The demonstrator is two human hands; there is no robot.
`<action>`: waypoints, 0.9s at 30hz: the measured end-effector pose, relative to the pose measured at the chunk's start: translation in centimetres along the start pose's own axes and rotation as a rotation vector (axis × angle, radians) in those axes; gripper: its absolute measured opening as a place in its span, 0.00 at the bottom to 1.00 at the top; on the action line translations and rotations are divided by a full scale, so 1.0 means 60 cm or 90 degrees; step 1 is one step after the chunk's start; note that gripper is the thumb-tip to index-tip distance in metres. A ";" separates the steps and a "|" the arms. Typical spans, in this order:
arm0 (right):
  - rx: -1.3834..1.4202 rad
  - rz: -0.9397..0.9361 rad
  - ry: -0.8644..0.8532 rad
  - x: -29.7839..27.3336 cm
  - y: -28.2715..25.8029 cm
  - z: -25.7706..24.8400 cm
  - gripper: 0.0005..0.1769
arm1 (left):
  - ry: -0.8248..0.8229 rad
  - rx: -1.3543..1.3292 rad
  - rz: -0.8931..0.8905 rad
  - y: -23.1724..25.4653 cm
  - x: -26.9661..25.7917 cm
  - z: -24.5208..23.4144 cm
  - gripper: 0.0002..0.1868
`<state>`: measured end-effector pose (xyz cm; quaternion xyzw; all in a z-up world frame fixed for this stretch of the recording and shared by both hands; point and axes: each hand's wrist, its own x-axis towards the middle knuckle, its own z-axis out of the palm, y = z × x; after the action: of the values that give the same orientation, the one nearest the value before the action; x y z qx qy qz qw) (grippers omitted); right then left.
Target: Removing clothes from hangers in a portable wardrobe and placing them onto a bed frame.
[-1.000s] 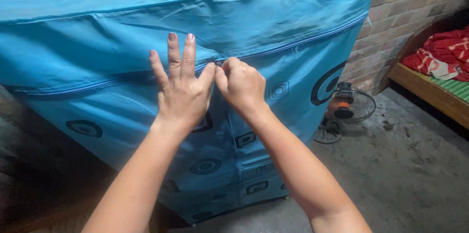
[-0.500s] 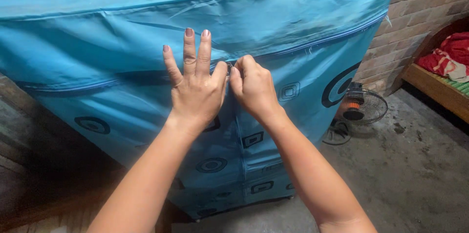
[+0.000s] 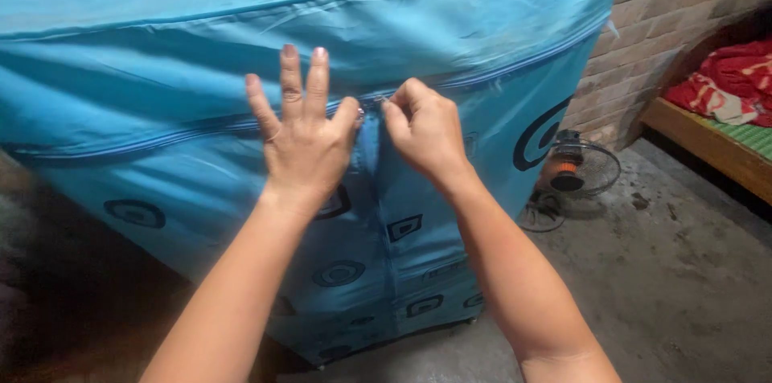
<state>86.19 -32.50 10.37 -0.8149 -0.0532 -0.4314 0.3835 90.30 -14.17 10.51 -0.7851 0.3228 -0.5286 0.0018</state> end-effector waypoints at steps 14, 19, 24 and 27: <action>0.077 0.082 0.037 -0.010 0.070 -0.140 0.09 | -0.010 -0.086 0.024 0.074 0.037 -0.019 0.13; 0.078 0.071 0.002 -0.005 0.066 -0.162 0.09 | 0.007 -0.175 0.024 0.099 0.043 0.011 0.13; 0.075 0.107 -0.022 0.014 0.105 -0.202 0.09 | 0.028 -0.152 0.010 0.097 0.038 0.027 0.20; 0.058 0.071 -0.008 0.025 0.150 -0.236 0.08 | 0.042 -0.136 0.006 0.092 0.034 0.027 0.18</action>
<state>81.51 -48.68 10.99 -0.8008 -0.0298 -0.4016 0.4434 89.30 -20.13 9.58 -0.7616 0.3810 -0.5164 -0.0903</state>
